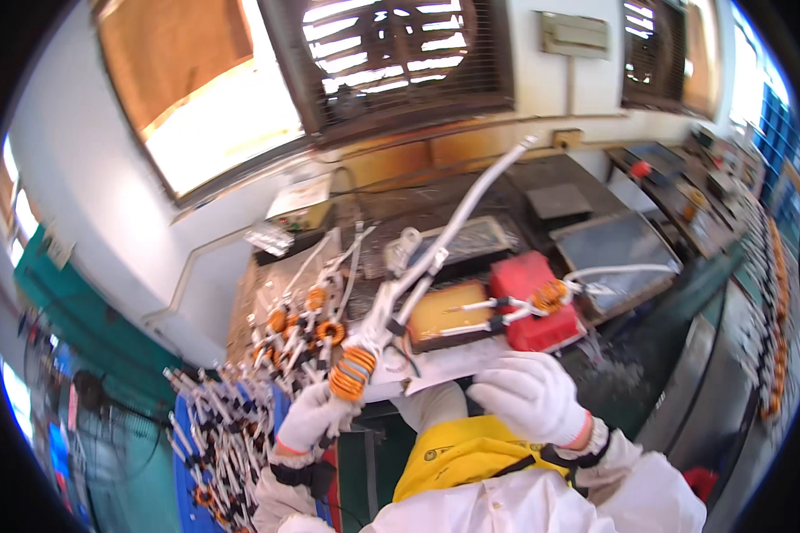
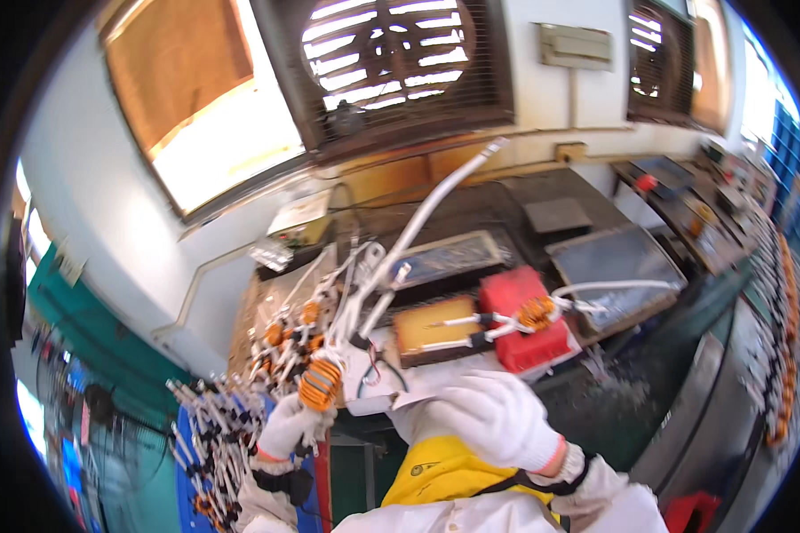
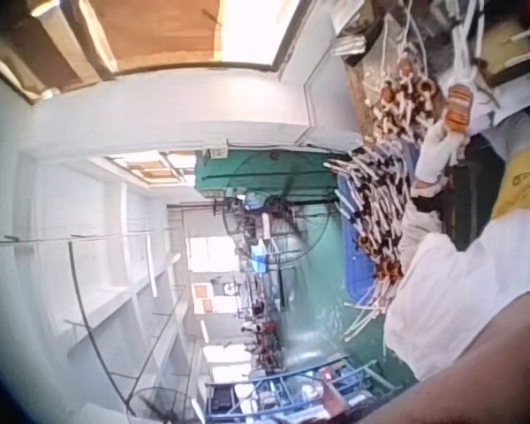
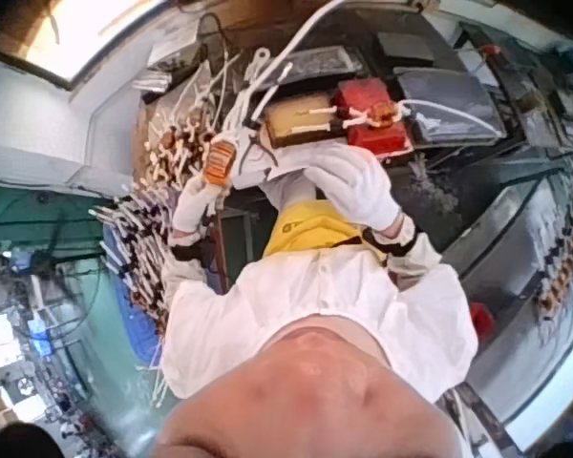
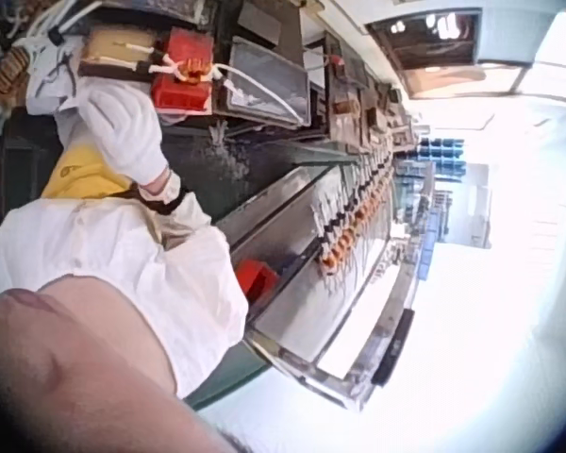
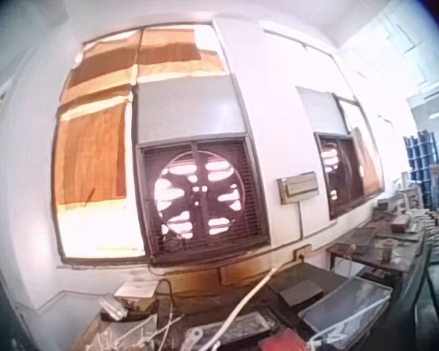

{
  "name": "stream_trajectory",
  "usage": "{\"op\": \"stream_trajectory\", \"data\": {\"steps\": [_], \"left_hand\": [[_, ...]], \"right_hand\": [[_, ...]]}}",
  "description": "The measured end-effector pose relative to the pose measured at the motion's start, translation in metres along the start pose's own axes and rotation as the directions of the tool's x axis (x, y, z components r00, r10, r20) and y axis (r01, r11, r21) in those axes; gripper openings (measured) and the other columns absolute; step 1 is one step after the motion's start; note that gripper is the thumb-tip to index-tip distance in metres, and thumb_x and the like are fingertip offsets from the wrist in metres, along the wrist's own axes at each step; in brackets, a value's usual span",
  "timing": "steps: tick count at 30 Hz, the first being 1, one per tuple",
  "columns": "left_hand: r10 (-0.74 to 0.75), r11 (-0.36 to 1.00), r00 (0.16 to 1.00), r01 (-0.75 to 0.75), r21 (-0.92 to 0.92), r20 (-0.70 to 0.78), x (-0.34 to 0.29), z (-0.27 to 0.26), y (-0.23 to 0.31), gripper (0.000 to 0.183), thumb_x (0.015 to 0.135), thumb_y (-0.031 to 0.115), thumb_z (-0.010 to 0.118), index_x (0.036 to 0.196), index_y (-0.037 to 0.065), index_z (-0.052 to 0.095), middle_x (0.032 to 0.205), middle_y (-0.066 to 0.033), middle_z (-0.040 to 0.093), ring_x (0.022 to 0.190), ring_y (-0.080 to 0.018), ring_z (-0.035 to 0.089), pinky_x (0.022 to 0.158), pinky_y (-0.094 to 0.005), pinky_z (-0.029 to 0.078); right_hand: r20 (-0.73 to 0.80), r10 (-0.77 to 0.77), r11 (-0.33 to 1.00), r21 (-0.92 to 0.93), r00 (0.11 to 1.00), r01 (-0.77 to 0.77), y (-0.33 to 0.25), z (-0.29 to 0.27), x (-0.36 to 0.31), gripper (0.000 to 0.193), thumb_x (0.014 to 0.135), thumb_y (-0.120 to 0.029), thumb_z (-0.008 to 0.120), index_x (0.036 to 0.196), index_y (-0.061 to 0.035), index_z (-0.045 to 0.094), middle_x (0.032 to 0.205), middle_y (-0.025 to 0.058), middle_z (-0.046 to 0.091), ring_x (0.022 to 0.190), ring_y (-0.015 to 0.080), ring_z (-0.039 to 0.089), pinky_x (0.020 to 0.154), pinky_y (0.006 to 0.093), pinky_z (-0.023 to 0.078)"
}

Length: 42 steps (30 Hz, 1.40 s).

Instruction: The person picks up a coil assembly, dips its wire ends into a flux container, and then submerges them into a molten solder bath. After soldering, the person places the assembly onto a metal rack and repeats the process with another assembly.

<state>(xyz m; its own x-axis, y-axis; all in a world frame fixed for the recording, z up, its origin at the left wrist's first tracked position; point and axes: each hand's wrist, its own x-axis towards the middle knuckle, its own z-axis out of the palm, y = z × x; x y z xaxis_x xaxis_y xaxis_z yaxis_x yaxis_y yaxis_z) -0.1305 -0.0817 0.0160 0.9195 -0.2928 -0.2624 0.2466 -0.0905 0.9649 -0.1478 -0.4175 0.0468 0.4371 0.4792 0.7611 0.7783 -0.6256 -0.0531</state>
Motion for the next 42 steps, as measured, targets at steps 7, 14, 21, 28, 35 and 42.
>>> {"op": "stream_trajectory", "data": {"steps": [7,14,21,28,35,42], "left_hand": [[-0.218,0.938,0.882,0.071,0.338,0.418,0.05,0.087,-0.01,0.026,0.086,0.025,0.067,0.104,0.005,0.062,0.071,0.0069,0.054,0.056,-0.0009,0.045,0.048,-0.0183,0.035],[-0.192,0.936,0.766,-0.044,0.349,0.614,0.082,0.144,-0.013,0.025,0.088,0.024,0.064,0.101,0.003,0.061,0.069,0.0049,0.051,0.058,-0.0028,0.047,0.051,-0.0205,0.039],[0.447,0.342,0.744,-0.656,0.673,0.497,0.135,0.157,0.026,0.036,0.084,0.038,0.061,0.107,0.01,0.062,0.1,-0.0125,0.062,0.097,-0.0298,0.059,0.082,-0.0411,0.048],[0.462,0.145,0.766,-0.563,0.814,0.447,0.225,0.189,0.018,0.039,0.083,0.039,0.06,0.111,0.012,0.06,0.105,-0.0135,0.059,0.102,-0.0315,0.056,0.089,-0.04,0.045],[0.258,0.307,0.845,-0.532,0.789,0.469,0.246,0.194,0.012,0.038,0.083,0.038,0.058,0.115,0.016,0.059,0.105,-0.015,0.059,0.101,-0.0341,0.057,0.087,-0.0422,0.047],[0.294,0.278,0.862,-0.491,0.826,0.414,0.258,0.186,0.011,0.033,0.084,0.038,0.055,0.111,0.02,0.061,0.105,-0.0133,0.058,0.103,-0.0332,0.056,0.085,-0.0429,0.048]], "right_hand": [[0.184,-0.059,0.996,-0.059,0.981,0.071,-0.009,0.015,-0.009,0.042,0.066,-0.02,0.059,0.105,-0.0058,0.059,0.1,0.0057,0.06,0.094,0.0239,0.061,0.085,0.0345,0.051],[0.241,0.1,0.972,-0.232,0.965,-0.042,0.017,-0.011,-0.051,0.029,0.067,-0.02,0.056,0.094,-0.0072,0.056,0.082,0.0042,0.055,0.086,0.0203,0.059,0.088,0.0337,0.048],[0.255,0.361,0.92,-0.252,0.897,-0.299,0.059,-0.024,-0.092,0.037,0.065,-0.017,0.069,0.099,-0.0112,0.058,0.094,0.0047,0.063,0.095,0.0262,0.06,0.089,0.0374,0.046],[0.192,0.424,0.878,-0.324,0.885,-0.351,0.084,-0.011,-0.09,0.045,0.062,-0.01,0.071,0.105,-0.0167,0.059,0.103,0.0037,0.06,0.107,0.0276,0.054,0.094,0.0406,0.041],[0.103,0.464,0.847,-0.342,0.88,-0.407,0.119,0.005,-0.096,0.052,0.059,-0.008,0.072,0.109,-0.0175,0.06,0.103,0.0041,0.055,0.107,0.0289,0.052,0.095,0.0423,0.04],[0.097,0.485,0.838,-0.335,0.869,-0.431,0.151,0.025,-0.086,0.049,0.062,-0.009,0.07,0.109,-0.0155,0.061,0.1,0.005,0.058,0.102,0.0283,0.054,0.092,0.0414,0.041]]}}
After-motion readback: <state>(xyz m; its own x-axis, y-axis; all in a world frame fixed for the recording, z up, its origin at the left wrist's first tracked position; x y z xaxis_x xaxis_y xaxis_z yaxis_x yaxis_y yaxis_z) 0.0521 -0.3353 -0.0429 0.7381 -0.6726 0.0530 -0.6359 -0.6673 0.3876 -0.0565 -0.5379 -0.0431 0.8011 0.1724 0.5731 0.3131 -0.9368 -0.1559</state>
